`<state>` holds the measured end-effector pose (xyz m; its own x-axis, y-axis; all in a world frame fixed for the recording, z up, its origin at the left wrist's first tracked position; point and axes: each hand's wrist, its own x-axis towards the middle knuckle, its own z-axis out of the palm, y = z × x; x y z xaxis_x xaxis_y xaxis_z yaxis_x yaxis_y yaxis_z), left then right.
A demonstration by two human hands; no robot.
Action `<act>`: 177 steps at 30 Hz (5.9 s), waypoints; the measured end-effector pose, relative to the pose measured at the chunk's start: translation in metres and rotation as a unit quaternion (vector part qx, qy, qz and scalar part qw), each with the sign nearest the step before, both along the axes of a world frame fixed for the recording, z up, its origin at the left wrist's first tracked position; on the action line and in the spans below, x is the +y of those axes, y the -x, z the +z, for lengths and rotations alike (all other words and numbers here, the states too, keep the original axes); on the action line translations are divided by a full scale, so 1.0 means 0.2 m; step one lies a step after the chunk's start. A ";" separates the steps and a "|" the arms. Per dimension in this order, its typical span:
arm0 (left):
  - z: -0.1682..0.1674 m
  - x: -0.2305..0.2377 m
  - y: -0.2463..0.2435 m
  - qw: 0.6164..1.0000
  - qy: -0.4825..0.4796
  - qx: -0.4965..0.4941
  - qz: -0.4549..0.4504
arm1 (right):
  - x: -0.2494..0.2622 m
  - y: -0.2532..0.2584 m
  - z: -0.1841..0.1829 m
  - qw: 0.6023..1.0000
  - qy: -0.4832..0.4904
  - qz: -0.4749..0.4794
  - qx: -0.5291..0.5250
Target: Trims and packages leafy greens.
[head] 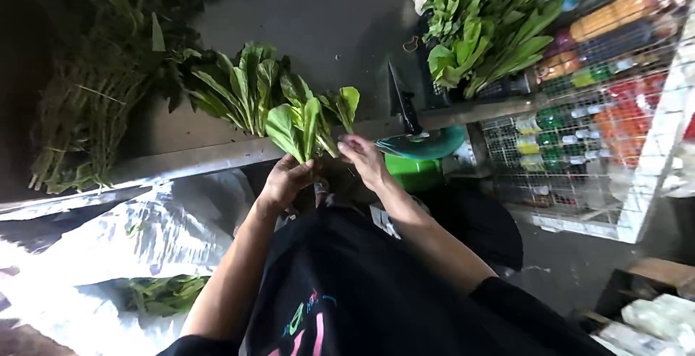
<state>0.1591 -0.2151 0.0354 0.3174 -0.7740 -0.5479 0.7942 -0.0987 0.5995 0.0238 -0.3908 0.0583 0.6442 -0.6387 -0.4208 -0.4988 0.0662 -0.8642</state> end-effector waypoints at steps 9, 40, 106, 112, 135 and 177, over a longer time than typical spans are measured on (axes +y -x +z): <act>-0.01 0.06 0.01 0.976 -0.049 -0.210 -0.035 | 0.21 -0.10 0.03 0.992 -0.096 -0.007 -0.081; 0.04 0.10 -0.06 0.981 0.054 -0.172 0.076 | 0.29 -0.14 0.18 0.985 0.096 0.089 -0.109; -0.02 -0.75 0.08 0.752 -0.535 -0.384 0.027 | -0.79 -0.13 -0.24 0.980 -0.196 0.032 -0.029; -0.06 -0.70 0.10 0.882 -0.362 -0.204 0.221 | -0.87 -0.03 -0.26 0.971 -0.222 0.031 -0.083; -0.05 -0.57 0.24 0.921 -0.181 -0.093 0.332 | -0.61 -0.14 -0.18 0.945 -0.274 0.099 -0.151; -0.04 -0.72 0.14 0.889 -0.357 -0.265 0.113 | -0.76 -0.15 -0.12 0.963 -0.108 0.196 -0.150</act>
